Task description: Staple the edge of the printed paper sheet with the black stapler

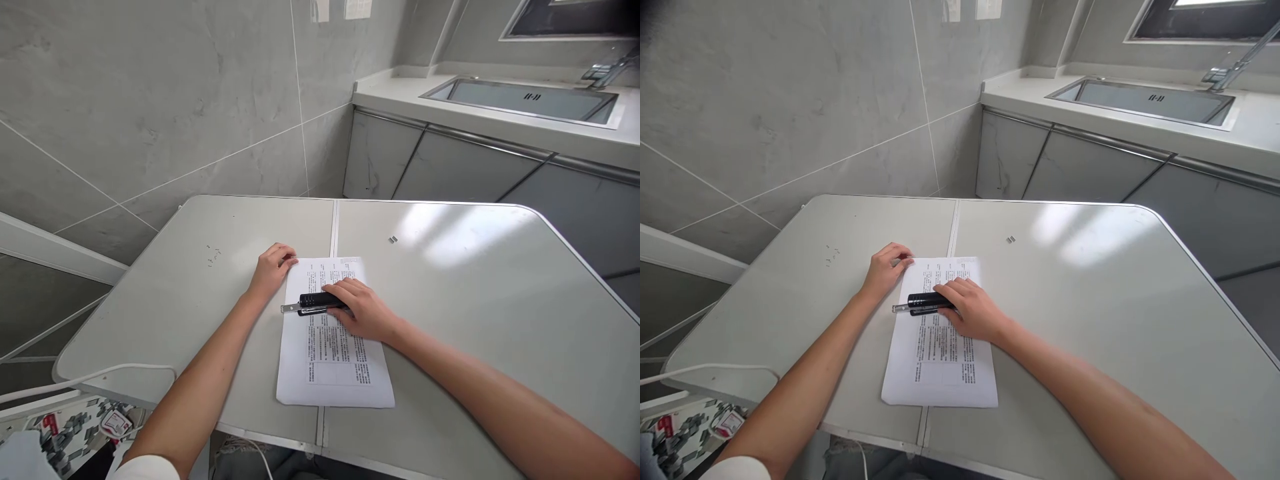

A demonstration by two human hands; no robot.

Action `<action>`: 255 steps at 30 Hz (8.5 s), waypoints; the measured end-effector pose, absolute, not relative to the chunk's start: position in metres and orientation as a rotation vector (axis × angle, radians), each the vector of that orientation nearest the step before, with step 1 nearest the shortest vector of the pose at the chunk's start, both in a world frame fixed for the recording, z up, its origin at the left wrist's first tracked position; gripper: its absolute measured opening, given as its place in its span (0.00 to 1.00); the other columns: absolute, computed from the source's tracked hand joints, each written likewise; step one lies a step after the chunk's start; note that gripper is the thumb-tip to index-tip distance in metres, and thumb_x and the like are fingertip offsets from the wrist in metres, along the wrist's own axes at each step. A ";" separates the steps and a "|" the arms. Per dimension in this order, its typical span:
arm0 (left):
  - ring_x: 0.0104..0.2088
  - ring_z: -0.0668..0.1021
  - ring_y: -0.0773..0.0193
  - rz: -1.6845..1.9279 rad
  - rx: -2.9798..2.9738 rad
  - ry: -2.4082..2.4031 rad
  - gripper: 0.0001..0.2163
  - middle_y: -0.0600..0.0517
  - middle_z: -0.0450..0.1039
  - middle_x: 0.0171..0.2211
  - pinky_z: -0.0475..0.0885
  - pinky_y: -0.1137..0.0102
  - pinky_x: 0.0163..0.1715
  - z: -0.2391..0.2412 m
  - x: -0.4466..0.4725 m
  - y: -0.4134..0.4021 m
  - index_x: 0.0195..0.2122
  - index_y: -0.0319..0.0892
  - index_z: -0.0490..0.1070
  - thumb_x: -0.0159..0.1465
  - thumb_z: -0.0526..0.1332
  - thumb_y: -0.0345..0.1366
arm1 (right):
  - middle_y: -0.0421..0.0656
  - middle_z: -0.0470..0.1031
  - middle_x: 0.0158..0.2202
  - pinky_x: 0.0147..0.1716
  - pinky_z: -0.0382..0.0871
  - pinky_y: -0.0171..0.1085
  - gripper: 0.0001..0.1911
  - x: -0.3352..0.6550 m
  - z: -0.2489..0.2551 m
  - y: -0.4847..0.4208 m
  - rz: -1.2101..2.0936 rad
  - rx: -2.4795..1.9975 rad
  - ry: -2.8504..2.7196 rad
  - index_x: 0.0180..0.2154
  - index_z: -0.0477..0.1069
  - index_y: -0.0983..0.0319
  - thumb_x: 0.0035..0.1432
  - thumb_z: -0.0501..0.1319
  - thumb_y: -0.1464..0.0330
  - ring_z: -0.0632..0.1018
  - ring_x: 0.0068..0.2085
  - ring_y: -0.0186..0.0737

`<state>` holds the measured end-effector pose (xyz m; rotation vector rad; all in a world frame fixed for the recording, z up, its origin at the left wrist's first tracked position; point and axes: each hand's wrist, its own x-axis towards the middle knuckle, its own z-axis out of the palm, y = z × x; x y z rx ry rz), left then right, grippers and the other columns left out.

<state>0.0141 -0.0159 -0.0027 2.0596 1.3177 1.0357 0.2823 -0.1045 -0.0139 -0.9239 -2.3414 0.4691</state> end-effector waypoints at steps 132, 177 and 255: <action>0.62 0.74 0.54 0.439 2.581 0.960 0.10 0.49 0.77 0.58 0.53 0.47 0.71 0.002 0.015 -0.031 0.48 0.48 0.78 0.73 0.59 0.42 | 0.48 0.78 0.42 0.44 0.70 0.49 0.12 0.331 -0.022 -0.064 0.064 -1.310 -1.720 0.49 0.70 0.57 0.68 0.62 0.60 0.76 0.42 0.51; 0.62 0.71 0.46 0.420 2.543 0.945 0.17 0.48 0.71 0.63 0.61 0.46 0.64 0.007 0.019 -0.038 0.58 0.54 0.76 0.68 0.64 0.44 | 0.46 0.79 0.51 0.51 0.67 0.53 0.24 0.357 -0.020 -0.049 0.250 -1.198 -2.180 0.62 0.74 0.47 0.71 0.53 0.68 0.75 0.47 0.49; 0.21 0.54 0.69 1.285 1.402 1.219 0.25 0.58 0.48 0.20 0.50 0.69 0.24 -0.007 -0.001 -0.013 0.20 0.43 0.51 0.72 0.57 0.45 | 0.44 0.73 0.42 0.40 0.67 0.43 0.12 0.282 0.005 -0.142 0.710 -1.507 -1.954 0.44 0.63 0.57 0.56 0.60 0.70 0.73 0.41 0.46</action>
